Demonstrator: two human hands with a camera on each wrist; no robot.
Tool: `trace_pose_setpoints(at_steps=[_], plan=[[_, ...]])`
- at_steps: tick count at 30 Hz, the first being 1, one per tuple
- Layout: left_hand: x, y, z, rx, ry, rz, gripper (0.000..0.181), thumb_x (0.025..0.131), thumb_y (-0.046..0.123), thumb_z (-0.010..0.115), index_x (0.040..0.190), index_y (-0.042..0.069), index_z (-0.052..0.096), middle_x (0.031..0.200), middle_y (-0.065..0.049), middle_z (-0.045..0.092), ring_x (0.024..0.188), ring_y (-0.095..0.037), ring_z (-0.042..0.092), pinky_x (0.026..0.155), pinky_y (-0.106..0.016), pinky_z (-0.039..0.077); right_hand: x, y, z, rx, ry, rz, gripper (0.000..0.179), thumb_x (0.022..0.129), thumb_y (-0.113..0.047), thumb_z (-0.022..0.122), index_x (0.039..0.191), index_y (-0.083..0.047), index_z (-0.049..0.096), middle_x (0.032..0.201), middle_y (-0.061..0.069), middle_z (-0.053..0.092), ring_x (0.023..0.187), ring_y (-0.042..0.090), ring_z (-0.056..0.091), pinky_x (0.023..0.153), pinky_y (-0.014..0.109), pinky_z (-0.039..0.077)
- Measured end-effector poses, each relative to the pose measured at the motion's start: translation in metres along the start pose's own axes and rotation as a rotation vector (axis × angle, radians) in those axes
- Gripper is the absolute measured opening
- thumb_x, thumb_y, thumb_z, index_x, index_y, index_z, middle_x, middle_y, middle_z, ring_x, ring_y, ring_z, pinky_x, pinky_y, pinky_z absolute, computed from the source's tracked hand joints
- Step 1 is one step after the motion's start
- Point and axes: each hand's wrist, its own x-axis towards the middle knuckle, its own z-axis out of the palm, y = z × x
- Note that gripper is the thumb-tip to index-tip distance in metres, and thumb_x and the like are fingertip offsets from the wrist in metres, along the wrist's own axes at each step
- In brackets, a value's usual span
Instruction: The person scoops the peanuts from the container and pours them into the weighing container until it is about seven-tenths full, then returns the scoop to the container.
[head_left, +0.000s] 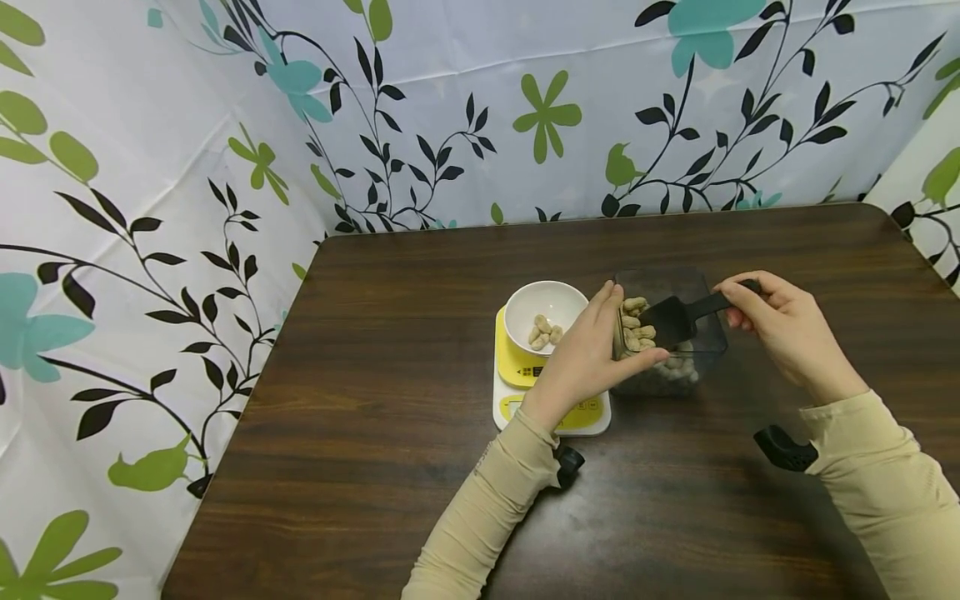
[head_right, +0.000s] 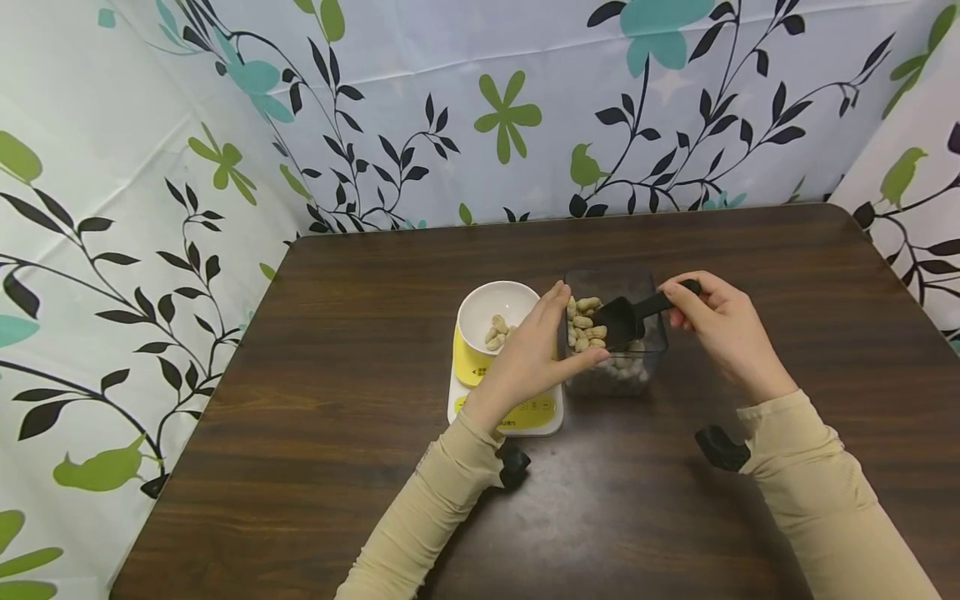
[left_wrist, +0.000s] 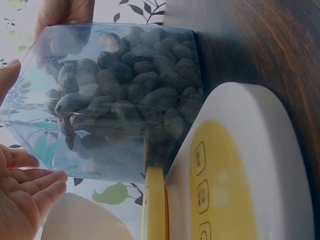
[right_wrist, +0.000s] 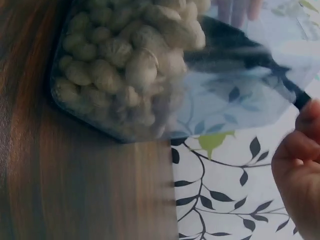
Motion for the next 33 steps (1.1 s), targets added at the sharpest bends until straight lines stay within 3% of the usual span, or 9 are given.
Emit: trace_pose_setpoints(at_steps=[5,11,16,23,29,33], plan=[[0.0002,-0.0003,0.0013,0.01,0.018,0.002,0.091,0.083,0.064,0.053,0.148,0.007,0.023,0.157,-0.005,0.018,0.144,-0.015,0.022,0.114,-0.031,0.03,-0.0005,0.0041,-0.0053,-0.015,-0.091,-0.056,0.022,0.097,-0.027,0.049,0.11,-0.014,0.06,0.068,-0.01,0.053,0.065,0.008,0.047,0.055,0.022,0.04],[-0.0013,-0.0007,0.0019,-0.013,0.021,-0.002,0.091,0.083,0.063,0.053,0.149,0.009,0.023,0.156,-0.006,0.02,0.143,-0.016,0.024,0.113,-0.033,0.031,-0.0016,0.0028,-0.0075,-0.118,-0.155,-0.076,0.027,0.098,-0.028,0.045,0.115,-0.01,0.057,0.073,-0.006,0.053,0.067,0.011,0.046,0.056,0.025,0.039],[-0.0013,-0.0002,0.0019,-0.013,0.015,0.006,0.091,0.084,0.063,0.053,0.149,0.008,0.022,0.157,-0.006,0.019,0.144,-0.016,0.023,0.114,-0.032,0.03,-0.0016,0.0032,-0.0054,-0.081,-0.137,-0.065,0.029,0.099,-0.03,0.044,0.113,-0.008,0.057,0.071,-0.007,0.054,0.066,0.012,0.046,0.055,0.028,0.037],[-0.0041,0.0001,0.0035,-0.008,0.012,0.003,0.091,0.083,0.064,0.052,0.149,0.009,0.022,0.157,-0.005,0.018,0.143,-0.015,0.023,0.114,-0.032,0.031,-0.0021,0.0043,-0.0013,0.046,-0.122,0.039,0.026,0.099,-0.036,0.042,0.101,-0.016,0.058,0.066,-0.011,0.053,0.061,0.008,0.046,0.053,0.027,0.036],[-0.004,-0.0003,0.0026,-0.008,0.018,0.014,0.091,0.084,0.064,0.051,0.149,0.008,0.021,0.157,-0.005,0.017,0.144,-0.016,0.023,0.114,-0.032,0.031,-0.0032,0.0032,-0.0008,0.149,-0.122,0.03,0.024,0.098,-0.032,0.044,0.099,-0.014,0.059,0.065,-0.009,0.053,0.06,0.007,0.044,0.051,0.027,0.032],[-0.0035,-0.0003,0.0015,-0.008,0.022,0.015,0.091,0.084,0.064,0.052,0.149,0.009,0.021,0.157,-0.005,0.017,0.144,-0.016,0.023,0.114,-0.031,0.03,-0.004,0.003,0.0003,0.106,-0.106,0.019,0.027,0.097,-0.035,0.045,0.101,-0.013,0.06,0.066,-0.01,0.052,0.062,0.008,0.045,0.053,0.027,0.034]])
